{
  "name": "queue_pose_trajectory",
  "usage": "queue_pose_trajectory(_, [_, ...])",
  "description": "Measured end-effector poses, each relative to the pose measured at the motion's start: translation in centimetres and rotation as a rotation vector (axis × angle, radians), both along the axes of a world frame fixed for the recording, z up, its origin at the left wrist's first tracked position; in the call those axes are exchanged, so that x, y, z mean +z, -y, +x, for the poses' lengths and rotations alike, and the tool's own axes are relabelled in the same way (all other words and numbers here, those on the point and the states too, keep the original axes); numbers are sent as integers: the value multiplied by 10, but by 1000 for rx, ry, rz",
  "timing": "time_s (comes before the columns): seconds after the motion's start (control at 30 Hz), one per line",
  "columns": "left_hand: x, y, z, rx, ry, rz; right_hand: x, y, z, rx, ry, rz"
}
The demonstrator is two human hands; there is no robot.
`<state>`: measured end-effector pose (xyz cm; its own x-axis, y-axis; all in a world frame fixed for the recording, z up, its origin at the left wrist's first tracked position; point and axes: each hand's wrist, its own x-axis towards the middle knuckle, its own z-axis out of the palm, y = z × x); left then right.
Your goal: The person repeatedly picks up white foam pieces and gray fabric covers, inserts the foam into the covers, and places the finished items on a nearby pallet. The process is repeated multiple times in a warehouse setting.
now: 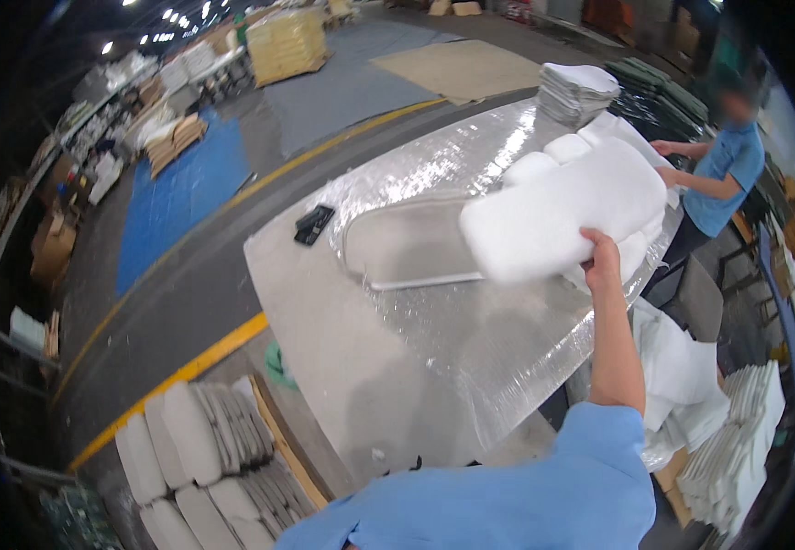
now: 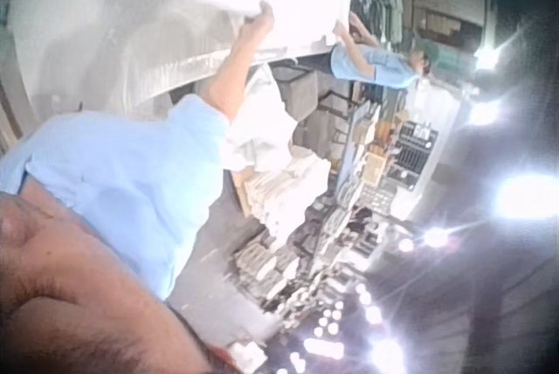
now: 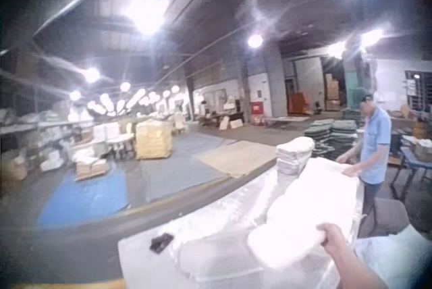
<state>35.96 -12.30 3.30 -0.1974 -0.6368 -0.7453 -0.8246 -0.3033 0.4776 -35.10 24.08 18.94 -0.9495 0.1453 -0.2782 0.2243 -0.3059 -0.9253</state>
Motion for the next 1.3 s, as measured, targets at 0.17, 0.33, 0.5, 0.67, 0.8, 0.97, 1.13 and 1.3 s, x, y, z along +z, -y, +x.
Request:
queue_pose_trajectory(0.17, [-8, 28, -18, 112, -359, -73, 9, 41, 86, 628, 51, 309])
queue_pose_trajectory(0.33, [10, 54, -74, 16, -592, -61, -29, 133, 154, 1301, 291, 436])
queue_pose_trajectory(0.5, [40, 47, -99, 12, -619, -232, -73, 259, 229, 2211, 229, 646])
queue_pose_trajectory(0.67, [1, 40, -106, -191, -498, -281, -97, 278, 243, 1747, -422, 1066])
queue_pose_trajectory(0.8, [-14, 19, -97, -127, -466, -183, -95, 216, 235, 1284, -614, 1186])
queue_pose_trajectory(0.97, [-23, 12, -96, -60, -562, -223, -116, 128, 279, 819, -712, 1551])
queue_pose_trajectory(1.13, [-17, 10, -111, -59, -646, -201, -164, 90, 322, 799, -593, 1565])
queue_pose_trajectory(1.3, [-3, 47, -106, -122, -426, -8, -163, 83, 269, 752, -457, 1222])
